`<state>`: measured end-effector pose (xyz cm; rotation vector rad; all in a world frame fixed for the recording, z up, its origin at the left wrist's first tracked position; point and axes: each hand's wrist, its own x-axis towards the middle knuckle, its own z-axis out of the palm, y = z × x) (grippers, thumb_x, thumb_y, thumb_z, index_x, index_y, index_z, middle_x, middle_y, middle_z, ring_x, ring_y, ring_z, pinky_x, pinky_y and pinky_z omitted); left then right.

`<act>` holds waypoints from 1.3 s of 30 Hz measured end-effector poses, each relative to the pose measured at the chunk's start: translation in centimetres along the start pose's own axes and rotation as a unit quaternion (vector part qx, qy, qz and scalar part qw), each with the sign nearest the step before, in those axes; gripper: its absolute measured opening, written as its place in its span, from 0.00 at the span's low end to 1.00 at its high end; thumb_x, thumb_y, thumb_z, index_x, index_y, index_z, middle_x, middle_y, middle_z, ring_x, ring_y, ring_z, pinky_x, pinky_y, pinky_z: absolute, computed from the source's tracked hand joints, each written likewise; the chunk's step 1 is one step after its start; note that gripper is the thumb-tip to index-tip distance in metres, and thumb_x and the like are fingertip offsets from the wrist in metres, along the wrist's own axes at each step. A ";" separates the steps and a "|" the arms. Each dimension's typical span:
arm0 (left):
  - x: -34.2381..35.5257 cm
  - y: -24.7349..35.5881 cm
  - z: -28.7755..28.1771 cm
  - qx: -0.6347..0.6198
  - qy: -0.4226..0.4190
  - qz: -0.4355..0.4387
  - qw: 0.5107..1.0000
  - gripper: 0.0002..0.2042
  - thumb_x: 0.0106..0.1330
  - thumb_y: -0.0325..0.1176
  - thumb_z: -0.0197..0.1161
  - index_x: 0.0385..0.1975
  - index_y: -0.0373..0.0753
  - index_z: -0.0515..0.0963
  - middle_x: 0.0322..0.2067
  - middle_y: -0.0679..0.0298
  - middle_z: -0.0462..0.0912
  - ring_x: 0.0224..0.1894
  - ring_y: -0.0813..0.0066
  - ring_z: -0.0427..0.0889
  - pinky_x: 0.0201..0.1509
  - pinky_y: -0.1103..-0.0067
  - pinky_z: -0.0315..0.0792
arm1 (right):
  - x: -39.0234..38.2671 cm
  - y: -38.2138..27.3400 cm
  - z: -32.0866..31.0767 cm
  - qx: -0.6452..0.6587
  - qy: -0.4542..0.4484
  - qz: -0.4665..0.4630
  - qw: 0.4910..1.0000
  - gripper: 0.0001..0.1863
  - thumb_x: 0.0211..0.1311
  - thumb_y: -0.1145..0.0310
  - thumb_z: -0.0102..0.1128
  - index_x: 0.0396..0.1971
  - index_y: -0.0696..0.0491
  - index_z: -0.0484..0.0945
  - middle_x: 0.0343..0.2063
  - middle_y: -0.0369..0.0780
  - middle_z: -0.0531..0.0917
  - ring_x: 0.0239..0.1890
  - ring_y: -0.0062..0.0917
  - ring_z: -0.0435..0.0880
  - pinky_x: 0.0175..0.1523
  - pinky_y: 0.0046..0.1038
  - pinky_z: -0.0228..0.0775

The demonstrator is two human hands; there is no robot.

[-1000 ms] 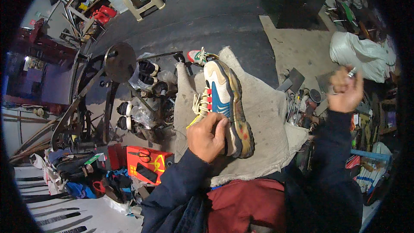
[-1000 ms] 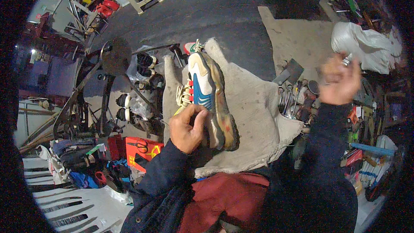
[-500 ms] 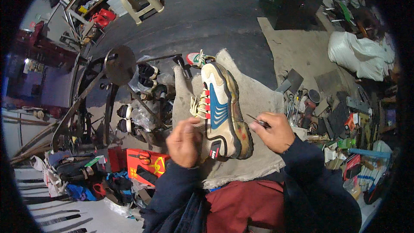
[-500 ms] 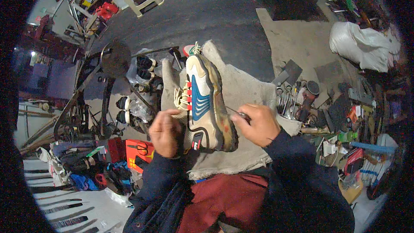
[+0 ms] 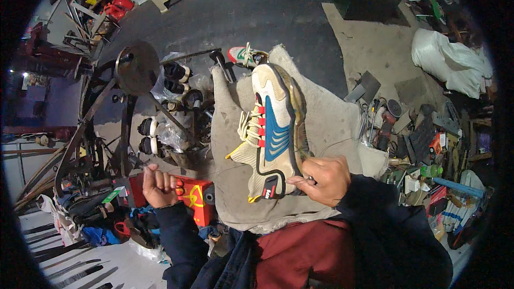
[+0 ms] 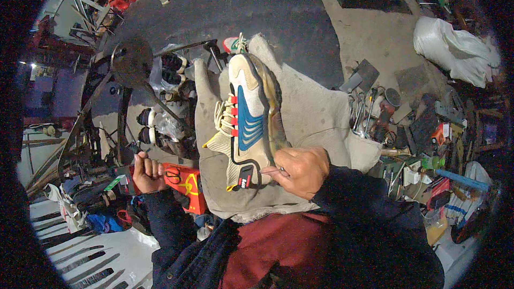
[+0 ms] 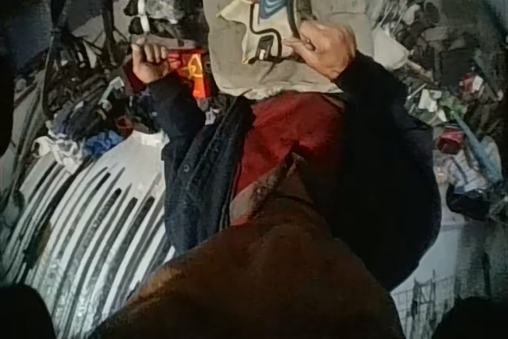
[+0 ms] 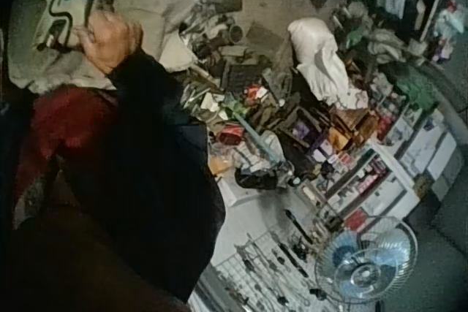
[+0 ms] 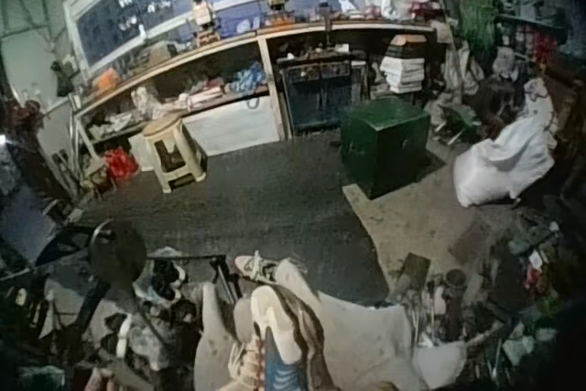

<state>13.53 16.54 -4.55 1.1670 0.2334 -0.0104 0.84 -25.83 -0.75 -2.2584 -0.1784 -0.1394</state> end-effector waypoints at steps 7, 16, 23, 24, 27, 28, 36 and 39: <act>2.2 4.9 -13.5 0.045 0.113 -0.039 0.992 0.16 0.80 0.44 0.51 0.39 0.38 0.79 0.11 0.78 0.49 0.11 0.84 0.45 0.14 0.79 0.45 | -0.3 0.6 1.8 -0.022 0.010 -0.009 1.000 0.14 0.58 0.65 0.71 0.22 0.51 0.73 0.19 0.41 0.77 0.22 0.40 0.80 0.25 0.40 0.69; -0.2 -0.4 -15.6 0.047 0.139 -0.158 0.977 0.17 0.81 0.47 0.48 0.36 0.43 0.78 0.12 0.75 0.57 0.12 0.77 0.54 0.17 0.74 0.56 | -0.3 0.0 0.6 -0.014 -0.005 0.024 1.000 0.14 0.59 0.63 0.71 0.24 0.51 0.74 0.20 0.41 0.79 0.23 0.40 0.82 0.27 0.41 0.70; -4.2 4.4 -10.5 0.406 0.135 -0.147 0.892 0.18 0.73 0.49 0.60 0.47 0.40 0.71 0.43 0.58 0.79 0.34 0.56 0.86 0.34 0.59 0.81 | -0.6 2.7 -3.2 0.158 0.056 0.223 0.960 0.11 0.61 0.69 0.69 0.28 0.55 0.74 0.21 0.41 0.76 0.23 0.39 0.80 0.30 0.35 0.70; -4.9 4.6 -8.3 0.491 0.107 -0.116 0.857 0.20 0.73 0.46 0.63 0.54 0.40 0.70 0.49 0.56 0.79 0.40 0.54 0.87 0.39 0.60 0.84 | -0.5 3.5 -4.1 0.125 0.081 0.253 0.956 0.07 0.63 0.71 0.66 0.31 0.56 0.75 0.24 0.42 0.78 0.27 0.41 0.82 0.32 0.37 0.73; -7.2 2.6 0.2 0.446 -0.033 0.092 0.890 0.22 0.70 0.37 0.66 0.59 0.37 0.68 0.53 0.55 0.79 0.53 0.54 0.83 0.55 0.59 0.81 | -0.9 4.8 -5.6 -0.065 0.232 0.139 0.960 0.09 0.64 0.76 0.59 0.44 0.58 0.79 0.36 0.47 0.79 0.38 0.43 0.82 0.42 0.36 0.76; -8.5 2.1 3.1 0.313 -0.045 0.041 0.948 0.23 0.70 0.34 0.67 0.60 0.36 0.68 0.54 0.53 0.78 0.56 0.52 0.81 0.60 0.57 0.79 | -1.4 4.7 -5.7 -0.052 0.197 0.122 0.971 0.14 0.64 0.78 0.57 0.49 0.58 0.78 0.39 0.48 0.78 0.41 0.44 0.81 0.44 0.36 0.76; -10.2 -1.9 16.5 0.086 -0.228 -0.255 0.936 0.32 0.69 0.33 0.67 0.69 0.29 0.62 0.66 0.43 0.72 0.66 0.52 0.76 0.68 0.63 0.72 | -5.5 0.2 -2.4 0.145 0.003 0.070 0.987 0.29 0.63 0.81 0.58 0.65 0.52 0.76 0.30 0.46 0.76 0.28 0.41 0.77 0.36 0.37 0.71; -9.8 -2.0 16.6 0.098 -0.215 -0.262 0.936 0.32 0.68 0.30 0.67 0.69 0.28 0.63 0.62 0.48 0.76 0.61 0.61 0.80 0.63 0.70 0.74 | -5.3 0.6 -2.2 0.140 -0.011 0.065 0.988 0.29 0.64 0.80 0.58 0.66 0.51 0.75 0.31 0.47 0.78 0.28 0.43 0.80 0.34 0.39 0.74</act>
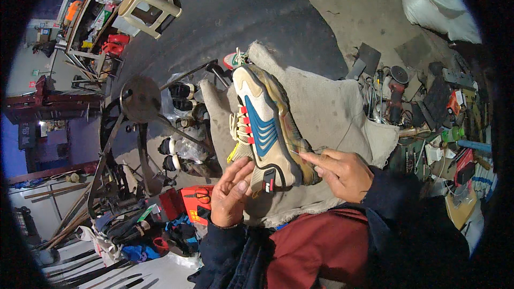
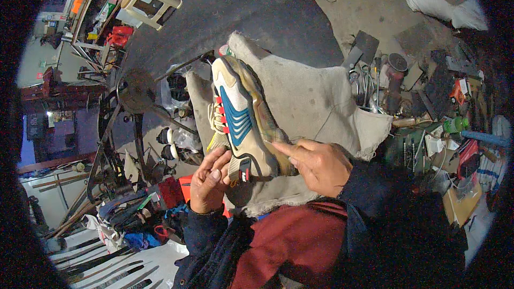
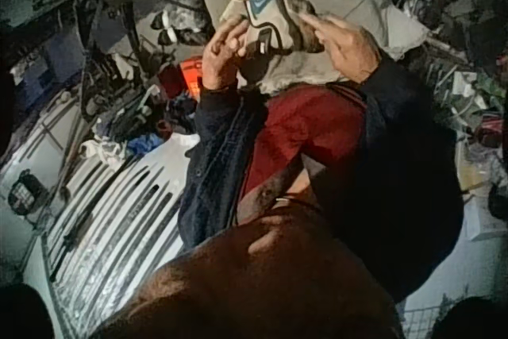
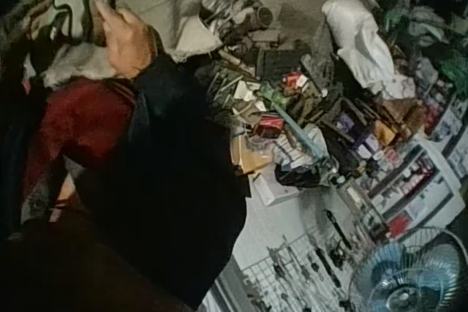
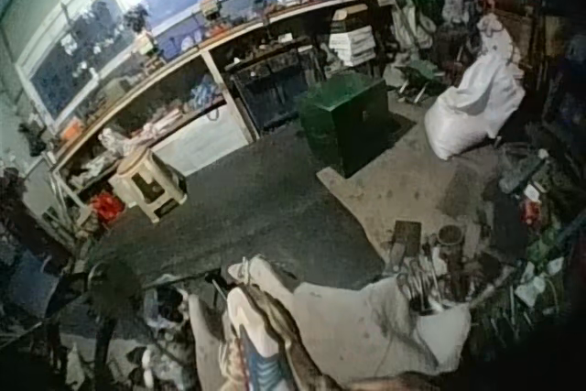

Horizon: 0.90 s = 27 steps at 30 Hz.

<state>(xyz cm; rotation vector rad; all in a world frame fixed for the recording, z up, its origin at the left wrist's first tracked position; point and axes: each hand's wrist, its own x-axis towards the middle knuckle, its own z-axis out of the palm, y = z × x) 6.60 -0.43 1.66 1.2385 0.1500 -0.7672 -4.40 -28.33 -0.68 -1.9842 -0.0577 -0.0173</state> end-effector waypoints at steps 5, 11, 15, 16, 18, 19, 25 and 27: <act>-0.1 -1.3 -0.1 -0.045 0.000 0.028 0.999 0.29 0.70 0.31 0.65 0.69 0.28 0.64 0.55 0.54 0.83 0.53 0.65 0.85 0.54 0.72 0.81 | 0.4 0.6 -0.3 -0.004 -0.028 0.001 1.000 0.29 0.64 0.80 0.57 0.67 0.50 0.74 0.32 0.48 0.78 0.28 0.44 0.81 0.33 0.40 0.74; 0.0 -1.4 0.3 -0.103 -0.004 -0.012 0.995 0.29 0.69 0.36 0.66 0.66 0.29 0.65 0.56 0.49 0.81 0.58 0.61 0.83 0.59 0.67 0.78 | 0.6 0.6 -0.2 0.006 -0.024 0.001 1.000 0.28 0.65 0.82 0.59 0.65 0.51 0.76 0.27 0.45 0.73 0.24 0.37 0.74 0.32 0.35 0.69; 0.7 -1.1 1.5 -0.030 -0.061 -0.024 0.997 0.24 0.69 0.28 0.64 0.64 0.32 0.68 0.55 0.56 0.83 0.53 0.74 0.82 0.55 0.77 0.74 | 1.0 0.4 -0.7 0.006 -0.041 0.006 0.999 0.28 0.65 0.82 0.58 0.66 0.52 0.76 0.26 0.45 0.72 0.24 0.37 0.74 0.32 0.35 0.68; 1.0 -0.9 1.9 0.030 -0.065 -0.014 0.997 0.22 0.69 0.28 0.65 0.61 0.32 0.72 0.51 0.62 0.84 0.48 0.79 0.82 0.49 0.82 0.73 | 1.1 0.4 -0.7 0.005 -0.047 0.008 0.999 0.28 0.65 0.82 0.58 0.66 0.52 0.76 0.26 0.45 0.72 0.24 0.37 0.74 0.32 0.35 0.68; 1.6 -0.9 2.9 0.101 -0.044 -0.045 0.993 0.19 0.67 0.29 0.68 0.56 0.33 0.77 0.45 0.64 0.86 0.43 0.80 0.83 0.46 0.83 0.74 | 1.4 0.2 -0.7 0.003 -0.050 0.013 0.999 0.28 0.64 0.81 0.57 0.66 0.50 0.76 0.27 0.46 0.75 0.26 0.42 0.77 0.33 0.39 0.71; 1.9 -0.9 3.4 0.131 -0.040 -0.058 0.989 0.17 0.67 0.29 0.69 0.54 0.33 0.79 0.43 0.65 0.87 0.40 0.81 0.83 0.44 0.83 0.74 | 1.6 0.1 -0.7 -0.002 -0.057 0.026 0.998 0.29 0.64 0.81 0.56 0.66 0.49 0.76 0.28 0.47 0.76 0.27 0.45 0.79 0.33 0.41 0.72; 2.9 -1.7 5.5 0.167 -0.002 0.030 0.985 0.07 0.67 0.24 0.68 0.43 0.33 0.83 0.33 0.65 0.88 0.32 0.78 0.85 0.37 0.79 0.78 | 3.0 -1.0 -1.4 -0.028 -0.072 0.023 0.997 0.27 0.62 0.83 0.57 0.63 0.54 0.78 0.29 0.49 0.81 0.28 0.41 0.81 0.34 0.36 0.72; 2.9 -2.2 5.5 0.190 0.007 0.021 0.982 0.07 0.68 0.23 0.67 0.43 0.32 0.83 0.34 0.64 0.88 0.32 0.78 0.84 0.38 0.79 0.78 | 4.0 -1.1 -2.2 -0.063 -0.107 0.009 0.992 0.26 0.61 0.83 0.56 0.61 0.55 0.79 0.31 0.49 0.84 0.31 0.42 0.84 0.36 0.36 0.75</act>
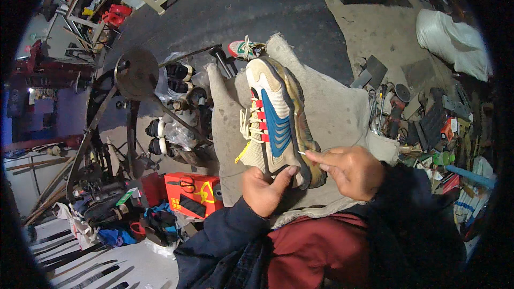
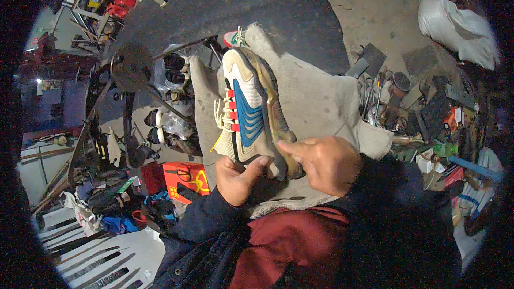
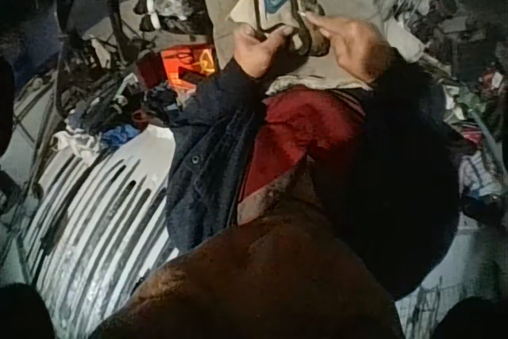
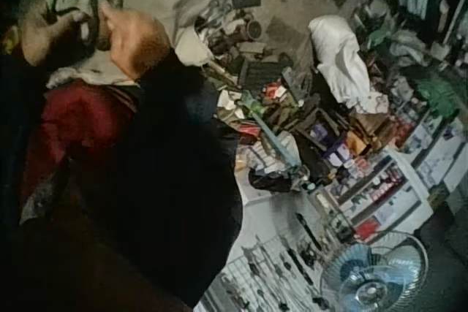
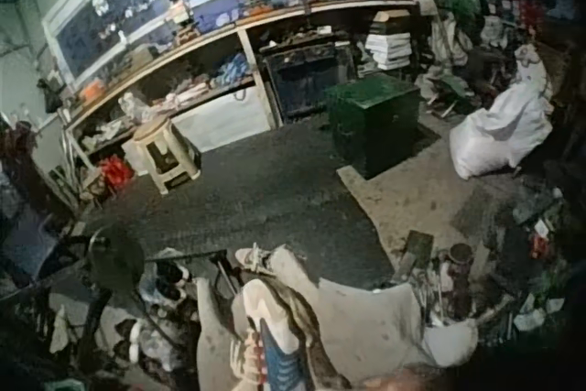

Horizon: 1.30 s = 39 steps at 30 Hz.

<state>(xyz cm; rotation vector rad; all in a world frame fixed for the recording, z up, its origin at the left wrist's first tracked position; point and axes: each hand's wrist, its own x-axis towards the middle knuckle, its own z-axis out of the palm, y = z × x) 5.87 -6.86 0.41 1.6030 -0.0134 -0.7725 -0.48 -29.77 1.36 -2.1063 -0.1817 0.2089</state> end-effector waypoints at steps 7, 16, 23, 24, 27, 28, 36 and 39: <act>0.7 -1.5 -0.8 0.043 -0.015 0.084 0.995 0.08 0.68 0.21 0.66 0.45 0.31 0.83 0.37 0.67 0.87 0.37 0.80 0.83 0.43 0.80 0.77 | 4.4 0.5 -1.9 -0.042 -0.089 -0.037 0.994 0.19 0.62 0.79 0.59 0.53 0.55 0.83 0.32 0.48 0.87 0.32 0.45 0.87 0.38 0.39 0.79; 1.2 -2.5 -1.5 -0.010 -0.027 0.070 0.997 0.07 0.70 0.21 0.65 0.45 0.33 0.81 0.34 0.70 0.84 0.35 0.82 0.80 0.41 0.81 0.74 | 6.7 -0.8 -2.1 -0.096 -0.142 0.020 0.985 0.13 0.62 0.75 0.63 0.47 0.53 0.85 0.26 0.48 0.85 0.28 0.44 0.86 0.35 0.40 0.79; 1.5 -2.0 -0.9 -0.036 -0.023 0.077 0.996 0.09 0.69 0.21 0.65 0.47 0.32 0.82 0.35 0.70 0.85 0.35 0.82 0.81 0.42 0.80 0.75 | 7.4 -0.1 -1.6 -0.085 -0.139 0.042 0.986 0.09 0.64 0.73 0.62 0.42 0.56 0.86 0.29 0.48 0.87 0.30 0.42 0.88 0.36 0.39 0.78; 1.4 -1.9 -0.9 -0.028 -0.020 0.077 0.996 0.09 0.69 0.21 0.65 0.47 0.32 0.82 0.35 0.69 0.85 0.36 0.82 0.81 0.42 0.80 0.76 | 7.3 -0.1 -1.8 -0.065 -0.136 0.036 0.988 0.09 0.65 0.73 0.62 0.42 0.56 0.86 0.29 0.48 0.87 0.31 0.42 0.88 0.36 0.39 0.78; 0.9 -1.6 -0.7 -0.032 -0.010 0.055 0.998 0.09 0.69 0.23 0.66 0.47 0.32 0.82 0.36 0.68 0.86 0.36 0.81 0.82 0.42 0.80 0.76 | 6.9 -0.3 -2.3 -0.047 -0.145 0.047 0.987 0.10 0.65 0.73 0.62 0.42 0.57 0.87 0.30 0.47 0.88 0.32 0.42 0.88 0.38 0.37 0.78; 0.7 -1.5 -0.6 -0.030 -0.013 0.059 0.998 0.09 0.70 0.24 0.66 0.47 0.33 0.83 0.35 0.69 0.86 0.35 0.82 0.82 0.42 0.80 0.76 | 6.7 -0.4 -2.5 -0.038 -0.144 0.047 0.988 0.10 0.64 0.73 0.62 0.43 0.56 0.87 0.31 0.47 0.88 0.33 0.42 0.89 0.39 0.37 0.79; 0.6 -0.4 -1.0 0.058 -0.025 0.003 0.998 0.06 0.68 0.25 0.67 0.42 0.33 0.84 0.32 0.67 0.87 0.33 0.81 0.82 0.39 0.79 0.76 | 6.1 -0.8 -2.2 -0.182 -0.175 -0.004 0.968 0.08 0.62 0.70 0.61 0.40 0.53 0.84 0.31 0.46 0.87 0.33 0.46 0.87 0.37 0.42 0.78; 0.9 -0.4 -1.0 -0.002 -0.017 -0.013 1.000 0.06 0.68 0.22 0.66 0.43 0.34 0.83 0.31 0.69 0.85 0.32 0.82 0.81 0.38 0.80 0.75 | 6.2 -1.0 -1.8 -0.193 -0.155 -0.010 0.969 0.06 0.60 0.67 0.64 0.36 0.49 0.82 0.27 0.44 0.85 0.31 0.45 0.86 0.34 0.46 0.76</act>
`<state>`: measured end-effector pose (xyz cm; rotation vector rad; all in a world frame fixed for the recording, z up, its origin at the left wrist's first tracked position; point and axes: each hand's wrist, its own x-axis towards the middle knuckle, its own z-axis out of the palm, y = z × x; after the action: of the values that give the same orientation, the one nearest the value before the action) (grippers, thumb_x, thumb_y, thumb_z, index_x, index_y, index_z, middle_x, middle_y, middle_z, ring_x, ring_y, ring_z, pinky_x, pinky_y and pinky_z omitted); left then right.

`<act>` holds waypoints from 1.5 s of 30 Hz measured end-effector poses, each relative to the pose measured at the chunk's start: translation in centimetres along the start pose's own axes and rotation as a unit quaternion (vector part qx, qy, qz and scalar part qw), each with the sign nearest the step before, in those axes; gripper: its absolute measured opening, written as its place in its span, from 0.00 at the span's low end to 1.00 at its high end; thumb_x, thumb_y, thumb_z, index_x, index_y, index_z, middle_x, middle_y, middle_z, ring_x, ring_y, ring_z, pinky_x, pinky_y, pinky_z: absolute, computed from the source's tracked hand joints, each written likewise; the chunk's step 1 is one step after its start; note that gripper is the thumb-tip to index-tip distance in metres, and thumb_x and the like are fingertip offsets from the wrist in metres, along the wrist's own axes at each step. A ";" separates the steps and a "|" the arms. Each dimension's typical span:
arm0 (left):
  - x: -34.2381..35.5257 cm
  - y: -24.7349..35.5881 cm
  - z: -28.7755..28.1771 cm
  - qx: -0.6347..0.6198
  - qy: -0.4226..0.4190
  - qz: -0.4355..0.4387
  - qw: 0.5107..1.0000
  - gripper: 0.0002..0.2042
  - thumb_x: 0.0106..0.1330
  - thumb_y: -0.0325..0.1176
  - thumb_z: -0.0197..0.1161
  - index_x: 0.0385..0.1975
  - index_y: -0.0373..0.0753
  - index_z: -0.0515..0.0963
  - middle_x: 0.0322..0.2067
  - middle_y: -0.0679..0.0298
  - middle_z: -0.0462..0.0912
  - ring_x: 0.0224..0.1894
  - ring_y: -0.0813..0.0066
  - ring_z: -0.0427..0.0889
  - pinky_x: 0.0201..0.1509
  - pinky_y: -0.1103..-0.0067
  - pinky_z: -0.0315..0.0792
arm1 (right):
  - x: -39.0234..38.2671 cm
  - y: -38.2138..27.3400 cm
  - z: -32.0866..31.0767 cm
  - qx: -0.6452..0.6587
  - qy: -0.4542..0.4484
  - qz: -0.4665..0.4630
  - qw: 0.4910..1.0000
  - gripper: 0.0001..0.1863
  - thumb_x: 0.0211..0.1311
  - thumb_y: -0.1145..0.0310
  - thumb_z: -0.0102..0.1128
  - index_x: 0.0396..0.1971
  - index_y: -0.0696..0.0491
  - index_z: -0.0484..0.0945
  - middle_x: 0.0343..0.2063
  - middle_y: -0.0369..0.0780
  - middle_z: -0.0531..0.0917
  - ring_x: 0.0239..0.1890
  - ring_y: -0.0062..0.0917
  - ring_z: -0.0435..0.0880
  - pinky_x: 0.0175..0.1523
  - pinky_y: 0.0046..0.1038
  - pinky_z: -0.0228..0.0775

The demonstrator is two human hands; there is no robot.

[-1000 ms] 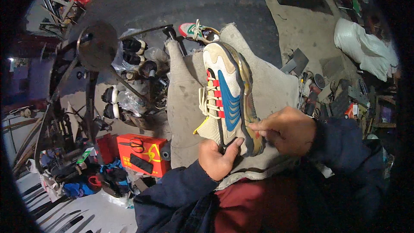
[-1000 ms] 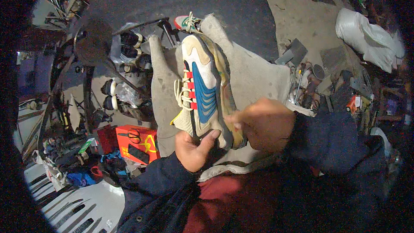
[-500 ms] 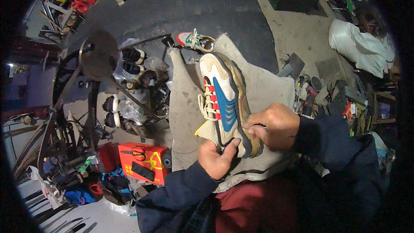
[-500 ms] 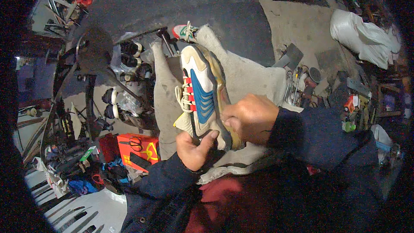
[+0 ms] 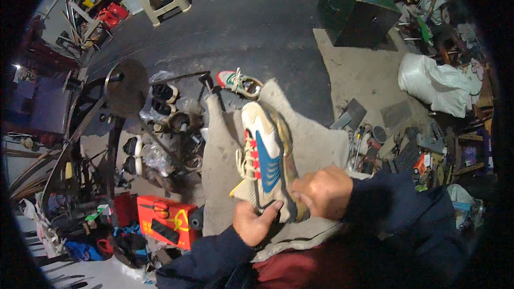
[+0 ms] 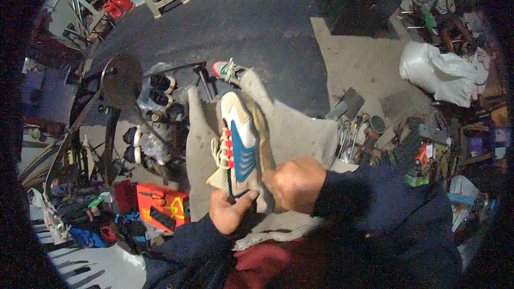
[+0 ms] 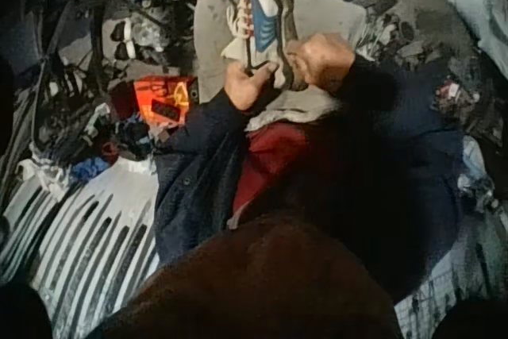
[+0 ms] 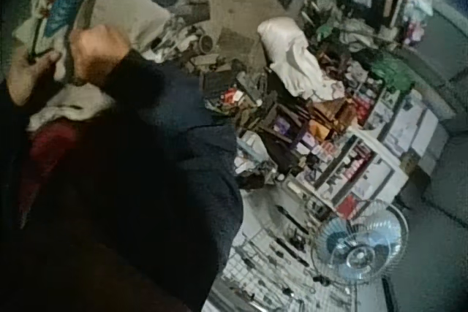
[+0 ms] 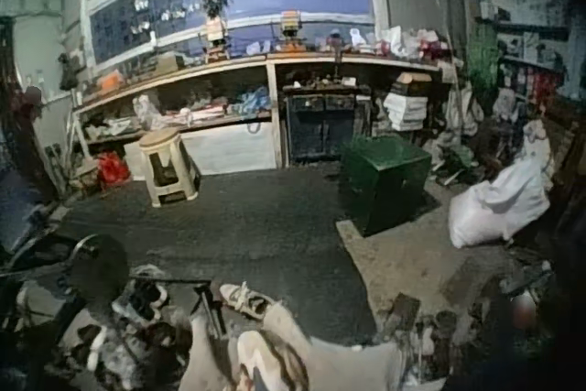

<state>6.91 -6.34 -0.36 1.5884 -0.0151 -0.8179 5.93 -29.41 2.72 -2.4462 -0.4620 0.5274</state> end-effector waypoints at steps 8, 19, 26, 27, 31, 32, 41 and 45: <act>0.5 -1.1 -0.4 -0.016 -0.005 0.061 0.998 0.09 0.69 0.21 0.64 0.47 0.32 0.83 0.35 0.69 0.86 0.33 0.83 0.80 0.38 0.81 0.74 | 1.1 0.0 1.0 0.017 0.041 0.019 0.999 0.08 0.62 0.64 0.65 0.36 0.50 0.81 0.26 0.43 0.86 0.29 0.44 0.86 0.33 0.45 0.75; -0.8 1.5 -0.8 0.158 0.000 0.240 0.958 0.07 0.67 0.26 0.66 0.40 0.32 0.84 0.31 0.53 0.86 0.33 0.62 0.85 0.41 0.72 0.77 | -1.6 0.3 1.3 0.187 0.168 -0.033 0.967 0.08 0.65 0.68 0.67 0.40 0.55 0.85 0.31 0.47 0.88 0.34 0.43 0.89 0.39 0.37 0.80; -0.3 3.8 -4.0 0.212 0.013 0.353 0.911 0.10 0.68 0.26 0.58 0.44 0.29 0.80 0.38 0.46 0.84 0.40 0.46 0.85 0.45 0.67 0.77 | -1.6 1.7 0.9 0.257 0.203 0.011 0.945 0.08 0.67 0.71 0.67 0.40 0.60 0.85 0.29 0.42 0.88 0.31 0.20 0.86 0.39 0.26 0.77; 0.4 3.8 -4.4 0.239 0.010 0.348 0.906 0.09 0.68 0.25 0.58 0.44 0.29 0.80 0.39 0.44 0.83 0.41 0.43 0.84 0.46 0.64 0.78 | -1.5 1.9 1.1 0.256 0.203 0.010 0.945 0.08 0.67 0.71 0.67 0.40 0.60 0.85 0.29 0.41 0.89 0.31 0.20 0.86 0.39 0.26 0.78; 2.8 3.0 -5.3 0.414 0.006 0.253 0.874 0.10 0.64 0.35 0.62 0.32 0.32 0.81 0.32 0.41 0.82 0.38 0.39 0.82 0.42 0.55 0.76 | -1.3 2.3 1.9 0.250 0.179 0.020 0.951 0.08 0.67 0.71 0.66 0.41 0.61 0.85 0.29 0.40 0.89 0.32 0.18 0.86 0.40 0.25 0.78; 3.2 2.9 -5.3 0.419 0.011 0.256 0.871 0.11 0.64 0.35 0.62 0.33 0.32 0.82 0.32 0.41 0.82 0.39 0.39 0.83 0.42 0.55 0.76 | -1.2 2.4 2.0 0.253 0.189 -0.004 0.949 0.08 0.67 0.72 0.66 0.41 0.61 0.85 0.28 0.40 0.89 0.31 0.18 0.85 0.39 0.25 0.77; -1.8 2.0 -4.3 -0.135 0.029 0.142 0.980 0.09 0.73 0.35 0.65 0.34 0.36 0.79 0.42 0.59 0.86 0.36 0.76 0.85 0.39 0.76 0.79 | -1.5 3.5 2.7 0.316 0.186 0.029 0.930 0.07 0.64 0.74 0.69 0.38 0.61 0.85 0.28 0.42 0.89 0.31 0.19 0.87 0.39 0.24 0.77; -1.8 -0.3 -3.3 -0.372 -0.054 0.198 0.905 0.11 0.76 0.40 0.61 0.37 0.39 0.75 0.42 0.58 0.85 0.41 0.71 0.85 0.48 0.73 0.79 | -1.5 3.8 2.2 0.309 0.171 0.019 0.935 0.07 0.64 0.74 0.69 0.38 0.62 0.86 0.27 0.42 0.89 0.31 0.20 0.87 0.38 0.25 0.78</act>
<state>7.05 -2.59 0.12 0.7740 -0.0917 -0.4932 4.37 -31.91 -0.87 -1.8798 -0.0782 0.2047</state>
